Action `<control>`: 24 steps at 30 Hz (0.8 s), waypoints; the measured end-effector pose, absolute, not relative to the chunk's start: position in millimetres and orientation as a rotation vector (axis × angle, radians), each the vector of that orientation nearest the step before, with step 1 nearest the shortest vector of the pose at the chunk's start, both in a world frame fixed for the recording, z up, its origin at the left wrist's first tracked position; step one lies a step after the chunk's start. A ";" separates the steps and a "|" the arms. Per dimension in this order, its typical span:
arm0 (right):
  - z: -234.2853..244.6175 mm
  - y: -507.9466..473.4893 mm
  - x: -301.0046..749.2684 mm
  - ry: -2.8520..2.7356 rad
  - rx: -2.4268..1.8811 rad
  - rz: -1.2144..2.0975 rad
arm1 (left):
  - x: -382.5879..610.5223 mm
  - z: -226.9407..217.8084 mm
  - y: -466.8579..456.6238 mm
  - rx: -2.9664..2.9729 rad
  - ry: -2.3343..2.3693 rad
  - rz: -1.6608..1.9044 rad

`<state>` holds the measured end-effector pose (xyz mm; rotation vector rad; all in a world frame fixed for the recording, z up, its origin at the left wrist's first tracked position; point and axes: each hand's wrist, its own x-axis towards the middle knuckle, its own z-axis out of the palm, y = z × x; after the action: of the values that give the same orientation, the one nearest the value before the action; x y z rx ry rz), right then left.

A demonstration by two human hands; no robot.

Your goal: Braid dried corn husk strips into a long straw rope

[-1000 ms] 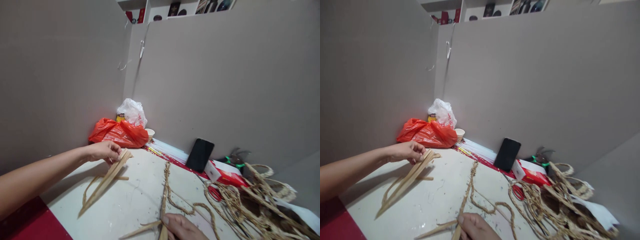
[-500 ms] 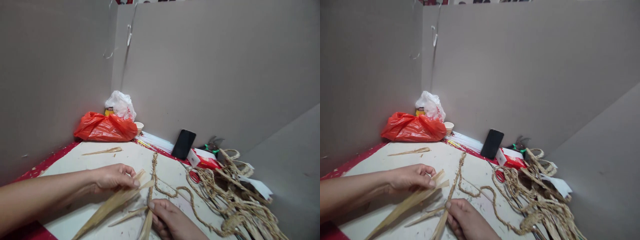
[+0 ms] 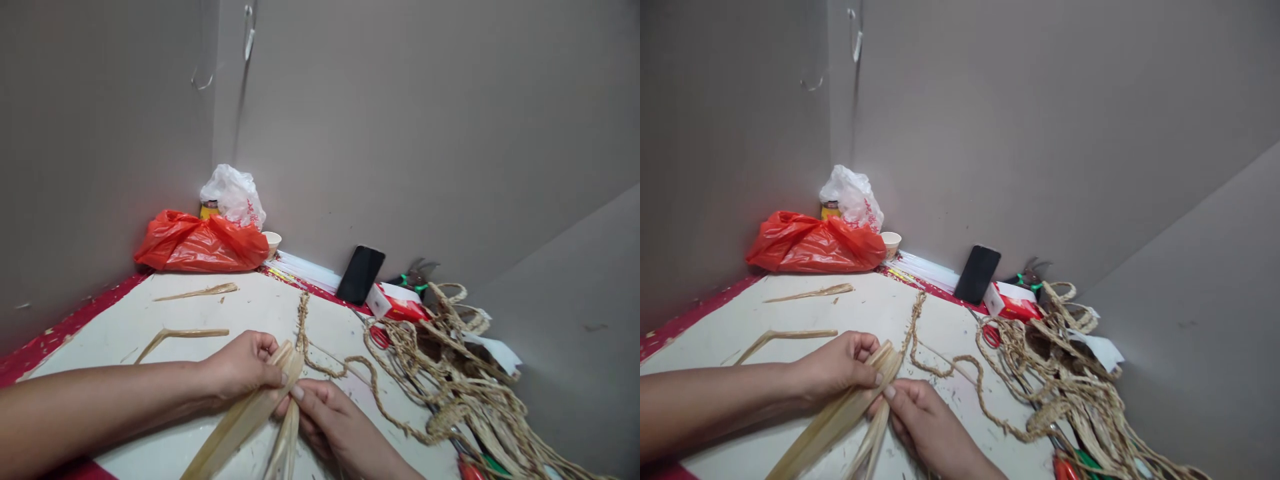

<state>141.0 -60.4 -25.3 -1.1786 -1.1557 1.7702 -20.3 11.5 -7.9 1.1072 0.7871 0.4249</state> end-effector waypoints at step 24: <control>-27.2 -61.7 129.8 -0.876 -1.282 1.601 | -22.1 -4.2 6.7 1.023 0.789 0.486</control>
<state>129.8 -61.7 -27.2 -1.2824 -0.8761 1.6008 -22.1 6.7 -4.2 1.0225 0.7893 0.4856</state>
